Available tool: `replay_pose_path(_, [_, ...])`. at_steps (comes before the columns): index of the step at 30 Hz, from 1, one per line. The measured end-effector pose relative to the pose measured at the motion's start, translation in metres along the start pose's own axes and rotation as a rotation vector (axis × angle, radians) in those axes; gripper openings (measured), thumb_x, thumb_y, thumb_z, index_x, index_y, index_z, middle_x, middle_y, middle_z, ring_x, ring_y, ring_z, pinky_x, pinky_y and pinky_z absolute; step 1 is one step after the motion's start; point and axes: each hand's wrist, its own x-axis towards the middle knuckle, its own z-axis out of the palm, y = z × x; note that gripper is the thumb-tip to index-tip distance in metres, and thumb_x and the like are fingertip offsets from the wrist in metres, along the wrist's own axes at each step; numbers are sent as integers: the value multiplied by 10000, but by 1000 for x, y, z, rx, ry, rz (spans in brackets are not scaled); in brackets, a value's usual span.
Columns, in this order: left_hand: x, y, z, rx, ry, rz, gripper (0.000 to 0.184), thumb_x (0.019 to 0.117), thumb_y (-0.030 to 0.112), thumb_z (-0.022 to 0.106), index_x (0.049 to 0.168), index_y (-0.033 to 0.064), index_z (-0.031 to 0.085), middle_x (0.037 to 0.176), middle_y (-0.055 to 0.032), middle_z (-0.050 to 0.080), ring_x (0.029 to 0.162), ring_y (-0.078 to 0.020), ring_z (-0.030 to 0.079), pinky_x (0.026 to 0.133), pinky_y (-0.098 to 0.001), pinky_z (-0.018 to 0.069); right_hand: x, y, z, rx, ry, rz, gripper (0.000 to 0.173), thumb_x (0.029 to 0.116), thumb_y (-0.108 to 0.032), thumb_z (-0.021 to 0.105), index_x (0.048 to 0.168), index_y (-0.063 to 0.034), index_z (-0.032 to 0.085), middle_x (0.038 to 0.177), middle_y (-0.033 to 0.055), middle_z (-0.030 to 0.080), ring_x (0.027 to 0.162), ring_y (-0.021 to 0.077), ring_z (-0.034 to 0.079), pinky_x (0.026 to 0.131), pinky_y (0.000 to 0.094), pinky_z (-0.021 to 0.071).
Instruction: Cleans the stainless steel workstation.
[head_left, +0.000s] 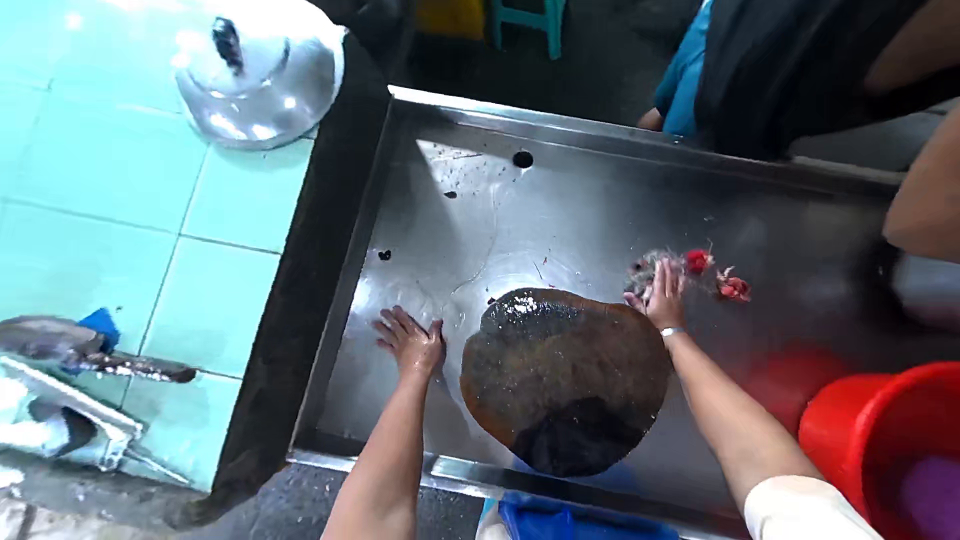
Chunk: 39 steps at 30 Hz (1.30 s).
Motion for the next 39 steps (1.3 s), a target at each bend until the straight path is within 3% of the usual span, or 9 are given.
replay_pose_path(4, [-29, -34, -2, -53, 32, 171, 890, 977, 636, 482, 1612, 52, 265, 1673, -211, 253, 1558, -412, 200, 1220, -679, 177, -21, 41, -30, 239, 144, -19, 838, 919, -475, 709, 1562, -40, 394, 1624, 186, 378, 1518, 332, 343, 1258, 504, 294])
replay_pose_path(6, [-46, -53, -1, -39, 121, -6, 991, 961, 697, 481, 1613, -5, 227, 1680, -255, 198, 1567, -435, 147, 1236, -673, 117, -68, 95, -53, 165, 386, 144, 767, 897, -341, 757, 1455, 97, 467, 1514, 323, 453, 1460, 433, 398, 1242, 489, 318])
replay_pose_path(9, [-33, -48, 3, 44, 156, -174, 1153, 907, 813, 379, 1619, -54, 109, 1691, -290, 87, 1581, -441, 49, 1228, -684, 55, -98, 154, -72, 22, 361, 721, 979, 955, -485, 676, 1585, 97, 205, 1653, 335, 174, 1562, 425, 184, 1283, 457, 205])
replay_pose_path(11, [-1, -24, 6, 34, 172, -175, 1192, 887, 840, 372, 1617, -62, 99, 1688, -301, 79, 1576, -460, 35, 1214, -710, 51, -64, 157, -70, -90, 321, 739, 936, 980, -554, 592, 1585, 76, 254, 1657, 318, 197, 1560, 430, 192, 1281, 501, 175])
replay_pose_path(21, [165, 136, 4, -125, 46, 196, 1076, 935, 741, 469, 1617, -40, 181, 1690, -273, 133, 1579, -438, 71, 1244, -660, 44, 182, -8, -12, 133, 44, 141, 833, 1013, -456, 596, 1616, 1, 246, 1637, 260, 321, 1541, 411, 268, 1270, 565, 149])
replay_pose_path(25, [184, 130, -1, -220, 133, 254, 740, 1000, 587, 499, 1566, 117, 421, 1619, -190, 388, 1521, -406, 307, 1226, -657, 186, 145, 13, -16, 357, 30, -1, 694, 1039, -396, 569, 1609, -86, 322, 1636, 143, 379, 1504, 252, 385, 1242, 443, 330])
replay_pose_path(28, [197, 79, -27, -191, 253, -26, 821, 1001, 537, 520, 1568, -24, 325, 1606, -302, 332, 1506, -477, 287, 1230, -641, 184, 73, 63, -26, 6, 56, -20, 1064, 893, -714, 566, 1600, 27, 278, 1663, 244, 274, 1564, 383, 231, 1282, 561, 163])
replay_pose_path(31, [207, 95, -15, -148, 210, -33, 924, 1021, 598, 442, 1584, -99, 218, 1653, -343, 169, 1553, -498, 130, 1254, -634, 68, 75, 35, -13, -215, -36, -8, 1280, 813, -915, 396, 1601, 75, 207, 1676, 282, 198, 1573, 449, 133, 1261, 651, 62])
replay_pose_path(39, [234, 243, 20, -386, -46, 414, 822, 1067, 583, 333, 1617, -19, 225, 1686, -231, 213, 1585, -381, 129, 1276, -595, 45, 222, -153, 58, 154, -185, -168, 787, 1055, -414, 517, 1630, 7, 184, 1698, 210, 201, 1594, 326, 150, 1292, 567, 62])
